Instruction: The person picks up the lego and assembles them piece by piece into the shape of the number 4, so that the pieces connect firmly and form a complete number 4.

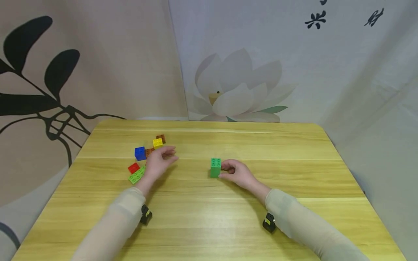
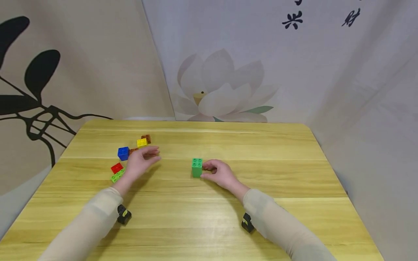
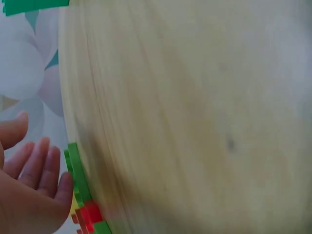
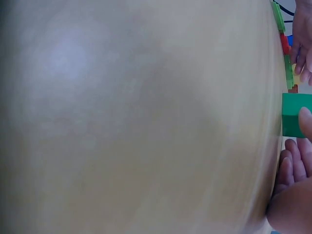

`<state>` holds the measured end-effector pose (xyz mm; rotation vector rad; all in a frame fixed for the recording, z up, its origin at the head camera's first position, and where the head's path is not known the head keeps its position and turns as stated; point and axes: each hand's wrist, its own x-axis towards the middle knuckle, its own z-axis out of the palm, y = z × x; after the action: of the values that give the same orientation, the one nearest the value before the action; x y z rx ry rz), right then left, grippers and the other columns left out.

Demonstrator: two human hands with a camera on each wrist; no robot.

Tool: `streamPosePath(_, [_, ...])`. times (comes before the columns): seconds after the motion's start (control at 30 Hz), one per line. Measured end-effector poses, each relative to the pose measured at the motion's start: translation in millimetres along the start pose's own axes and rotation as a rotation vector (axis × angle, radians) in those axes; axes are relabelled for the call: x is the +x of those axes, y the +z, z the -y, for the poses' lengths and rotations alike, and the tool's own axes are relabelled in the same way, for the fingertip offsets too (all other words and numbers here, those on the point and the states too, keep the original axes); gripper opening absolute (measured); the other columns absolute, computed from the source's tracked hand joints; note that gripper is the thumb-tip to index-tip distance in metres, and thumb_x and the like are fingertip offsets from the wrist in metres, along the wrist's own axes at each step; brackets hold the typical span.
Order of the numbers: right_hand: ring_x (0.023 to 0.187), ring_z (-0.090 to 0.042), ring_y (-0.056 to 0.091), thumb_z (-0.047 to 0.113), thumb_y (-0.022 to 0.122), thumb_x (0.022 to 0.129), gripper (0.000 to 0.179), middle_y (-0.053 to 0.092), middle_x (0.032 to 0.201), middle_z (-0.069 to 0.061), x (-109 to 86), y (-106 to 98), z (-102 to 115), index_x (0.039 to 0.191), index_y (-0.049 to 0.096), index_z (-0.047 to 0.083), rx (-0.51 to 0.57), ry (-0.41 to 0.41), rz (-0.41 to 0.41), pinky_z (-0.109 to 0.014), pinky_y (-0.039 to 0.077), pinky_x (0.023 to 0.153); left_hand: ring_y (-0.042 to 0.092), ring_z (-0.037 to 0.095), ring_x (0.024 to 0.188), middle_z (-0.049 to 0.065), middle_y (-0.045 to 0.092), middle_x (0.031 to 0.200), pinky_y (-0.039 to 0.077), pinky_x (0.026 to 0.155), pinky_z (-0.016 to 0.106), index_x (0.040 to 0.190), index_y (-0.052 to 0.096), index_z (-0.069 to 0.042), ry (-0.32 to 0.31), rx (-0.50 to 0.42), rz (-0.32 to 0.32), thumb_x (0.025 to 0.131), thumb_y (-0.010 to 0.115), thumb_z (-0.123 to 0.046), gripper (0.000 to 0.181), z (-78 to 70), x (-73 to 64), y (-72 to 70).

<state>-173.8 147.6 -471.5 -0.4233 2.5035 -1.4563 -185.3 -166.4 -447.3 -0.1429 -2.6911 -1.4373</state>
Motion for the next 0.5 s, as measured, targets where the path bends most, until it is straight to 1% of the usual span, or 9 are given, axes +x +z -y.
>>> streamPosePath(0.13, [0.101,-0.022,0.061,0.014,0.08,0.084,0.037,0.068,0.108,-0.007,0.0,0,-1,0.116,0.067,0.0,0.0,-0.001,-0.002,-0.036,0.051,0.087,0.063,0.038,0.107,0.023,0.067,0.117,0.049,0.095,0.049,0.125,0.063,0.007,-0.015,0.065,-0.038,0.089,0.074,-0.007,0.041,3.6,3.0,-6.5])
streamPosePath(0.2, [0.101,-0.023,0.061,0.015,0.08,0.084,0.037,0.068,0.108,-0.007,-0.2,0,0,0.116,0.067,0.0,0.002,-0.004,-0.001,-0.036,0.051,0.087,0.062,0.038,0.11,0.023,0.066,0.119,0.048,0.096,0.049,0.126,0.062,0.006,-0.033,0.096,-0.046,0.089,0.074,-0.008,0.042,4.6,4.0,-9.4])
streamPosePath(0.37, [0.101,-0.023,0.061,0.015,0.08,0.085,0.037,0.068,0.107,-0.007,-1.0,0,1,0.115,0.067,0.0,0.004,-0.011,0.001,-0.037,0.051,0.087,0.057,0.038,0.118,0.021,0.062,0.127,0.044,0.1,0.05,0.131,0.06,0.003,-0.081,0.157,-0.036,0.09,0.073,-0.011,0.045,8.0,7.4,-16.0])
streamPosePath(0.5, [0.101,-0.022,0.061,0.015,0.08,0.085,0.037,0.068,0.107,-0.006,-0.8,0,1,0.116,0.067,0.0,-0.002,-0.003,0.0,-0.037,0.051,0.087,0.054,0.04,0.122,0.022,0.061,0.129,0.042,0.102,0.052,0.133,0.06,0.001,-0.076,0.201,-0.031,0.089,0.074,-0.013,0.048,11.1,11.3,-20.7])
